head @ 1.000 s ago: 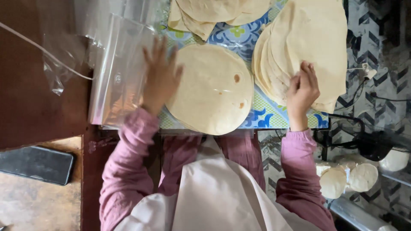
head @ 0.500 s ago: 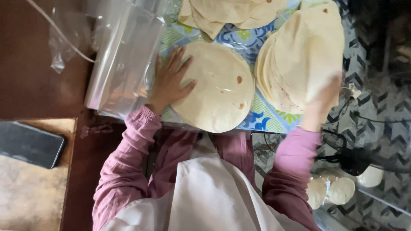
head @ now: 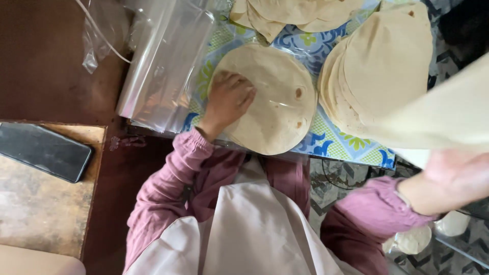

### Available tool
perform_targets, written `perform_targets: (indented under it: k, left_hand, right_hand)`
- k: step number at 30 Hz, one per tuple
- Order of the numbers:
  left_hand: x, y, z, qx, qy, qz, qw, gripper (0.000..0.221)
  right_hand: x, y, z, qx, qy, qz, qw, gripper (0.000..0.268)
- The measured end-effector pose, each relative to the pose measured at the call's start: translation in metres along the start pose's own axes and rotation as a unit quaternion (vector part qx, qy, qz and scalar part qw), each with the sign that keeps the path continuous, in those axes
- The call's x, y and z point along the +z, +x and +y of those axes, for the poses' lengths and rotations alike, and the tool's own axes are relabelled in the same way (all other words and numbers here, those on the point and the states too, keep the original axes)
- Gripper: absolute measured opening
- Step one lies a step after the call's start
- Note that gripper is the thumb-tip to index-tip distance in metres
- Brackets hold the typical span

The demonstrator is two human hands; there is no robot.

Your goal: The person places circular tortillas into plastic bags by hand and stacks them on a table.

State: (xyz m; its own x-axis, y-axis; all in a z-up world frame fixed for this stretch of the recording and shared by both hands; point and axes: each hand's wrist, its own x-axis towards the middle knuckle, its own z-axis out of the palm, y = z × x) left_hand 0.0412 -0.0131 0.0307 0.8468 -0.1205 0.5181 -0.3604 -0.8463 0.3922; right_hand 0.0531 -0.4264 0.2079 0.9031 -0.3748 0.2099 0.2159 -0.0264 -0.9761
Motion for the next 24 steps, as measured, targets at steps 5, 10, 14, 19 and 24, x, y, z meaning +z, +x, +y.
perform_targets:
  k: [5, 10, 14, 19, 24]
  left_hand:
    - [0.072, -0.048, -0.021, -0.168, -0.581, -0.057, 0.794, 0.039]
    - [0.078, -0.07, -0.036, -0.227, -0.825, -0.033, 0.517, 0.06]
    - [0.039, -0.078, -0.038, -0.2, -0.763, 0.031, 0.614, 0.075]
    - [0.021, -0.047, -0.032, -0.291, -0.888, 0.035, 0.356, 0.082]
    - [0.016, -0.021, -0.043, -0.342, -0.887, -0.04, 0.309, 0.091]
  right_hand:
    - [0.081, -0.047, 0.006, 0.025, 0.214, -0.187, 0.958, 0.066]
    - [0.114, -0.05, 0.137, 0.246, 0.382, -0.243, 0.857, 0.056]
    - [0.119, -0.073, 0.231, 0.422, 0.325, -0.235, 0.813, 0.051]
    - [0.097, -0.073, 0.251, 0.48, 0.373, -0.176, 0.774, 0.051]
    - [0.104, -0.065, 0.221, 0.435, 0.395, -0.218, 0.779, 0.059]
